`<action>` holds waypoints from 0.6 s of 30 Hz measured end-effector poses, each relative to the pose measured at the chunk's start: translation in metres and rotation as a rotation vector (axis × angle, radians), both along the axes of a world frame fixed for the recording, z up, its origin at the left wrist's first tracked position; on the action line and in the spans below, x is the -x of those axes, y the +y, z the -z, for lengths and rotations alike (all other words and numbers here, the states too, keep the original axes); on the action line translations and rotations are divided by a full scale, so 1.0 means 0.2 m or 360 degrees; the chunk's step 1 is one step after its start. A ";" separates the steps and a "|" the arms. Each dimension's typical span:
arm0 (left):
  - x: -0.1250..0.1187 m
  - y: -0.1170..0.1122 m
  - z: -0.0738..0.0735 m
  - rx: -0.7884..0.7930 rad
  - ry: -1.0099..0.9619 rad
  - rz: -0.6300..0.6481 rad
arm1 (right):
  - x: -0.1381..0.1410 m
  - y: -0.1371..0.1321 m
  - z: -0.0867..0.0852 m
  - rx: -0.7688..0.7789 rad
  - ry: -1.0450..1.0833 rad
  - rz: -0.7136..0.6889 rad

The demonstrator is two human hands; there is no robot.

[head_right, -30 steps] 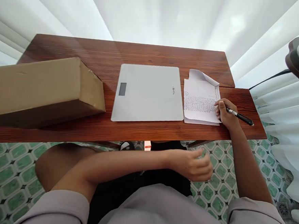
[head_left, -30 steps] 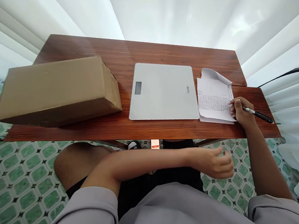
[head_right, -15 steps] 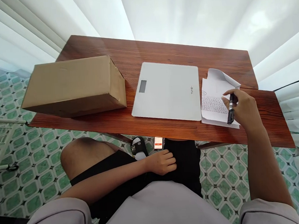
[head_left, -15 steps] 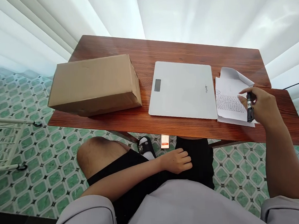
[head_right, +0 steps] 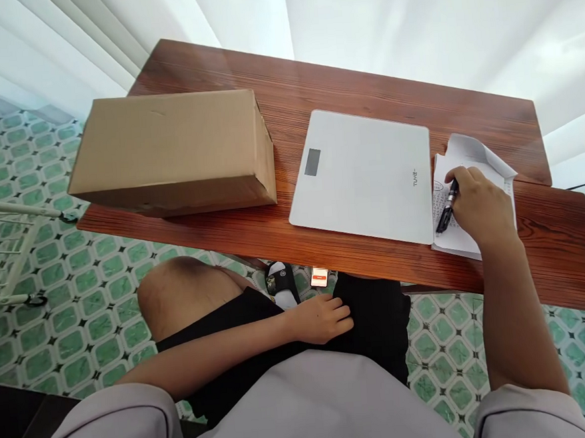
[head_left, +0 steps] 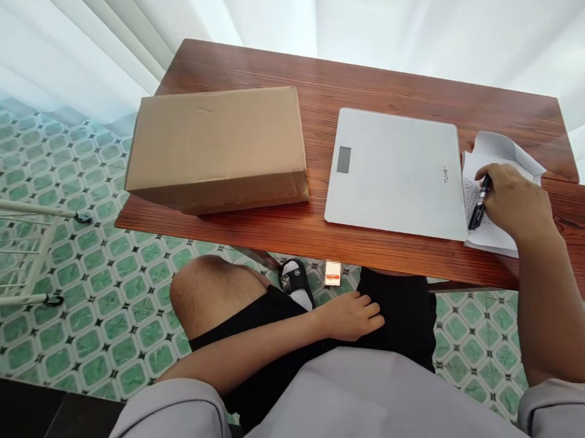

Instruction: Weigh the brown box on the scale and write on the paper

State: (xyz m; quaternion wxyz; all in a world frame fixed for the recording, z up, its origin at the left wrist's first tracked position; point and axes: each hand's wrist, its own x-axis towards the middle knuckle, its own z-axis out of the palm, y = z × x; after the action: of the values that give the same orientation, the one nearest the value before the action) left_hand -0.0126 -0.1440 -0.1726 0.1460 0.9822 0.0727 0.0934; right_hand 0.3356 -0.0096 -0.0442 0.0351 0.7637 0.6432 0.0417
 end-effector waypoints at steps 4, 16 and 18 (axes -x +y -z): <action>0.00 0.01 0.00 0.0036 0.0017 0.0013 | -0.01 0.01 0.00 0.0169 -0.0097 0.0011; 0.10 0.06 -0.27 -0.0181 -0.0287 -0.0185 | -0.06 0.02 0.02 0.0264 -0.0160 -0.0041; 0.13 0.09 -0.36 -0.0276 -0.0417 -0.0294 | -0.06 0.01 0.01 0.0254 -0.0125 -0.0071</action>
State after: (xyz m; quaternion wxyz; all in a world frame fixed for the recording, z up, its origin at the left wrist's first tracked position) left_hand -0.0390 -0.1257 -0.1015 0.0597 0.9597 0.1345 0.2396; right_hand 0.3477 -0.0083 -0.0471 0.1201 0.7417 0.6595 0.0210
